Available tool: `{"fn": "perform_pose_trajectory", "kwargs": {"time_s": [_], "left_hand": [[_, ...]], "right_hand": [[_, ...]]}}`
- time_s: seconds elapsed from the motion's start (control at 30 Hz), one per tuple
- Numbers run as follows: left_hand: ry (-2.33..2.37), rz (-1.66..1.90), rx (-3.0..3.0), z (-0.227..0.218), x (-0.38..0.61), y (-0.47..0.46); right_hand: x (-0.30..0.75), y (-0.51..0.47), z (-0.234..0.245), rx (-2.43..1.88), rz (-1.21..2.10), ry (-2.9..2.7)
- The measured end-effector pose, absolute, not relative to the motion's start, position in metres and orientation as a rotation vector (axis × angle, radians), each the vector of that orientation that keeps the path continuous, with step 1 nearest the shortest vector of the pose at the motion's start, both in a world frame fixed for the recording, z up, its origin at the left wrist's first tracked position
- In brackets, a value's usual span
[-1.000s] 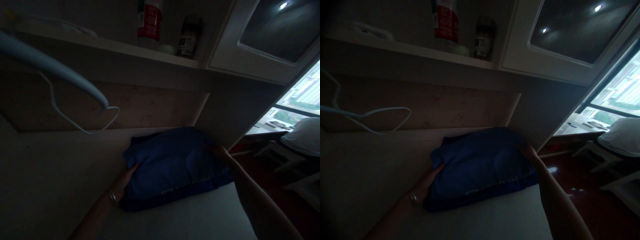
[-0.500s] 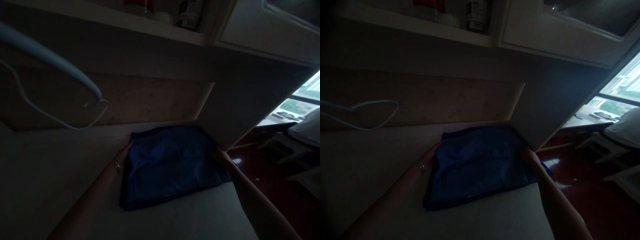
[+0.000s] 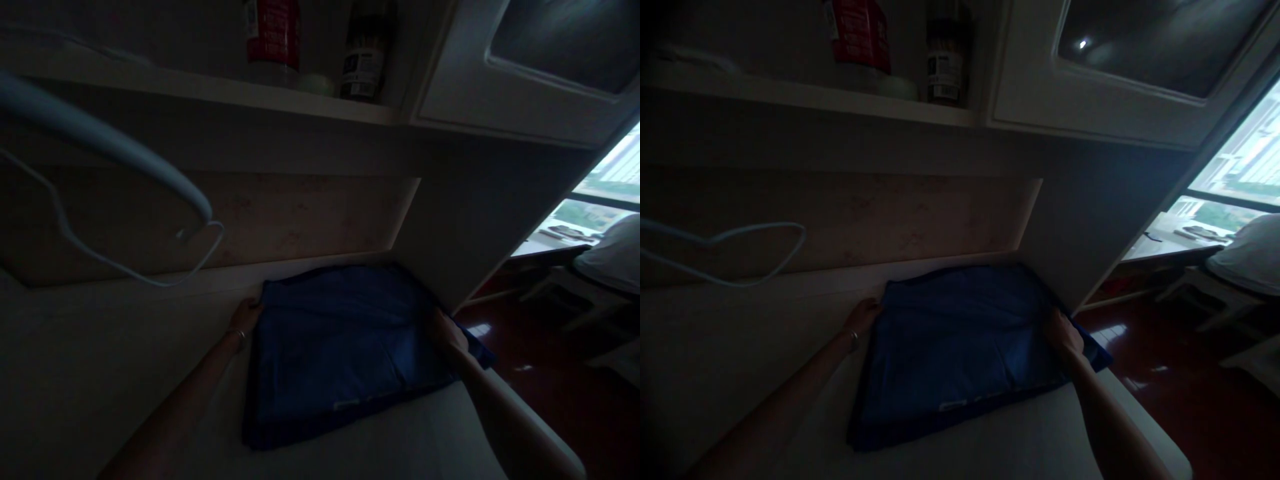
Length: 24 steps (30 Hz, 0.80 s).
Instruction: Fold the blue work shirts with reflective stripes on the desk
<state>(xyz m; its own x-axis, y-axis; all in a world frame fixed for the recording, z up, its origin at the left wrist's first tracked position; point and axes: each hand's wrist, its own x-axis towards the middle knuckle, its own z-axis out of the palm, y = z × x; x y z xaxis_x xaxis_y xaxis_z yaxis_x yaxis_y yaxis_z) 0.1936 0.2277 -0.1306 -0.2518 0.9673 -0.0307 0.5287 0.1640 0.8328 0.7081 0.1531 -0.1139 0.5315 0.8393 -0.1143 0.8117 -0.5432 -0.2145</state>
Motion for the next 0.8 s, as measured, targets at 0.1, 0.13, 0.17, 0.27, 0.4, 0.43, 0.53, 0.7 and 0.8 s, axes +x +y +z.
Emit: {"fn": "perform_pose_trajectory", "kwargs": {"time_s": [0.1,0.13,0.17,0.27,0.4,0.43,0.53,0.7,0.8], "left_hand": [[1.825,0.990,1.602,-0.132,0.198,0.166],[1.787,1.000,1.721,-0.132,0.202,0.142],[1.726,0.996,1.926,-0.132,0.209,0.119],[1.561,0.832,2.441,-0.134,0.232,0.063],[1.433,0.504,2.772,-0.150,0.252,0.037],[1.439,0.461,2.792,-0.154,0.254,0.036],[1.475,0.403,2.807,-0.162,0.255,0.035],[1.519,0.410,2.879,-0.161,0.236,0.015],[1.497,0.570,2.912,-0.171,0.196,-0.015]], "right_hand": [[0.709,0.146,-0.110,-2.668,0.314,-1.429],[0.708,0.144,-0.107,-2.674,0.274,-1.427],[0.705,0.141,-0.104,-2.669,0.185,-1.432],[0.687,0.129,-0.097,-2.531,-0.267,-1.494],[0.654,0.104,-0.117,-2.206,-0.507,-1.808],[0.648,0.098,-0.128,-2.161,-0.440,-1.930],[0.640,0.088,-0.158,-2.132,-0.143,-2.136],[0.640,0.078,-0.162,-2.038,-0.216,-1.994],[0.620,0.041,-0.160,-1.925,-0.271,-1.796]]}}
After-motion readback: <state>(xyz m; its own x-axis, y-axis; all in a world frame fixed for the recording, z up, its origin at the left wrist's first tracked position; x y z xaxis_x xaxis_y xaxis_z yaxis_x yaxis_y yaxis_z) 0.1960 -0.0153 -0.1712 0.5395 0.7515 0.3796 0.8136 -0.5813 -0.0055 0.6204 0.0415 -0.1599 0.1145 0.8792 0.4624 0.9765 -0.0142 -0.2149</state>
